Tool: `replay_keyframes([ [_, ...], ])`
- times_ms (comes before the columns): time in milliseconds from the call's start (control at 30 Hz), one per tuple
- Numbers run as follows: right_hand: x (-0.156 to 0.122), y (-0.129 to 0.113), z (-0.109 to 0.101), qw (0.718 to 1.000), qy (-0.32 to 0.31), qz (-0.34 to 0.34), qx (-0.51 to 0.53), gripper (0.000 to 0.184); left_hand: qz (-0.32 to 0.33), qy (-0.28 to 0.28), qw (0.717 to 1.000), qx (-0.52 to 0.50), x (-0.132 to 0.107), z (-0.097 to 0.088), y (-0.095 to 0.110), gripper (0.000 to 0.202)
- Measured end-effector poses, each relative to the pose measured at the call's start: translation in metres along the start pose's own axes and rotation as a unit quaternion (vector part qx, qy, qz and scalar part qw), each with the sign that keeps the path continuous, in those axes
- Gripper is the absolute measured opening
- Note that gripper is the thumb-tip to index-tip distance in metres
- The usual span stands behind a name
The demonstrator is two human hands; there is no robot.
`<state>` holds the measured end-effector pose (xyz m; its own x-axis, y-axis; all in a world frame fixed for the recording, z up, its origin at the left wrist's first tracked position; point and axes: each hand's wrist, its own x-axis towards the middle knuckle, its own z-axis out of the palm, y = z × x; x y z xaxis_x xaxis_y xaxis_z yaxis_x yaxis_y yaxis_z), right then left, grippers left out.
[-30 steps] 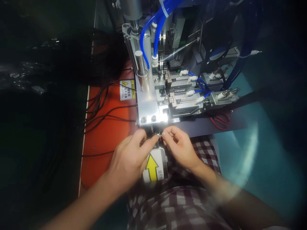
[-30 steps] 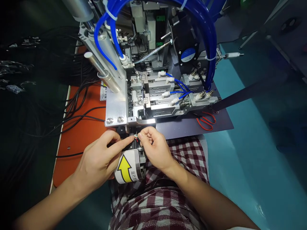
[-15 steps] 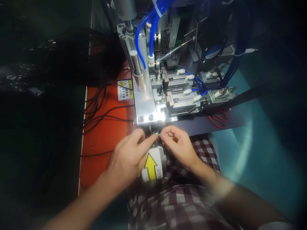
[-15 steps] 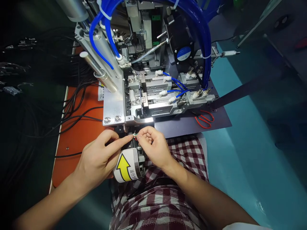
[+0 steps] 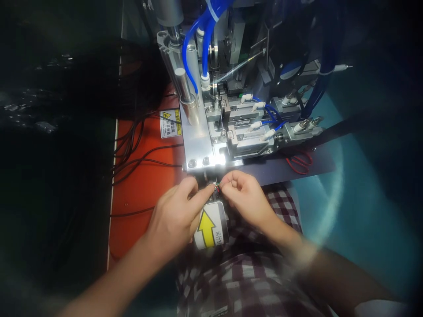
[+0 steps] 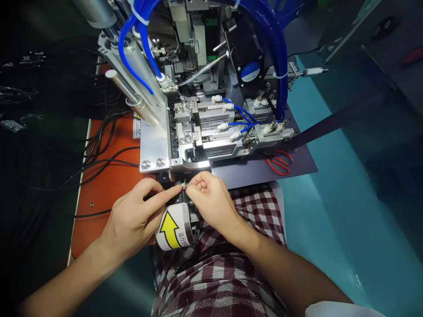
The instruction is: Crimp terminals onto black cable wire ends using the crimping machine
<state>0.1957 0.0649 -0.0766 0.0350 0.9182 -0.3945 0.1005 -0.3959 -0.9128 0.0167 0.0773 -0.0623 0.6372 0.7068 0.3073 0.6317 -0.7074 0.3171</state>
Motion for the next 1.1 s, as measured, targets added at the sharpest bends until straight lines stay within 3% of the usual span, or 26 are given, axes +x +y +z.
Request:
replay_keyframes([
  [233,-0.006,0.004,-0.004,0.996,-0.055,0.026,0.071,0.018,-0.009,0.003,1.000,-0.010,0.000,0.001,-0.001,0.031],
  [367,-0.013,0.010,0.005,0.996,-0.024,0.019,0.087,0.018,-0.015,0.003,1.000,-0.014,0.000,0.001,0.000,0.030],
  [500,-0.016,0.012,0.008,0.993,0.060,-0.096,-0.035,0.010,-0.022,0.000,0.999,-0.023,-0.001,0.001,0.000,0.030],
  [633,-0.013,0.007,-0.001,0.936,0.083,-0.259,-0.224,0.011,-0.022,-0.001,0.999,-0.029,0.000,0.001,0.001,0.030],
  [700,-0.010,0.005,-0.004,0.918,0.075,-0.294,-0.256,0.012,-0.024,0.000,0.999,-0.028,0.000,0.001,0.001,0.030],
  [900,-0.007,0.003,-0.003,0.940,0.049,-0.267,-0.204,0.009,-0.020,0.010,0.999,-0.038,0.000,0.002,0.000,0.029],
  [1100,-0.004,0.002,-0.001,0.979,0.028,-0.175,-0.100,0.007,-0.023,0.013,0.999,-0.038,0.000,0.001,0.001,0.030],
])
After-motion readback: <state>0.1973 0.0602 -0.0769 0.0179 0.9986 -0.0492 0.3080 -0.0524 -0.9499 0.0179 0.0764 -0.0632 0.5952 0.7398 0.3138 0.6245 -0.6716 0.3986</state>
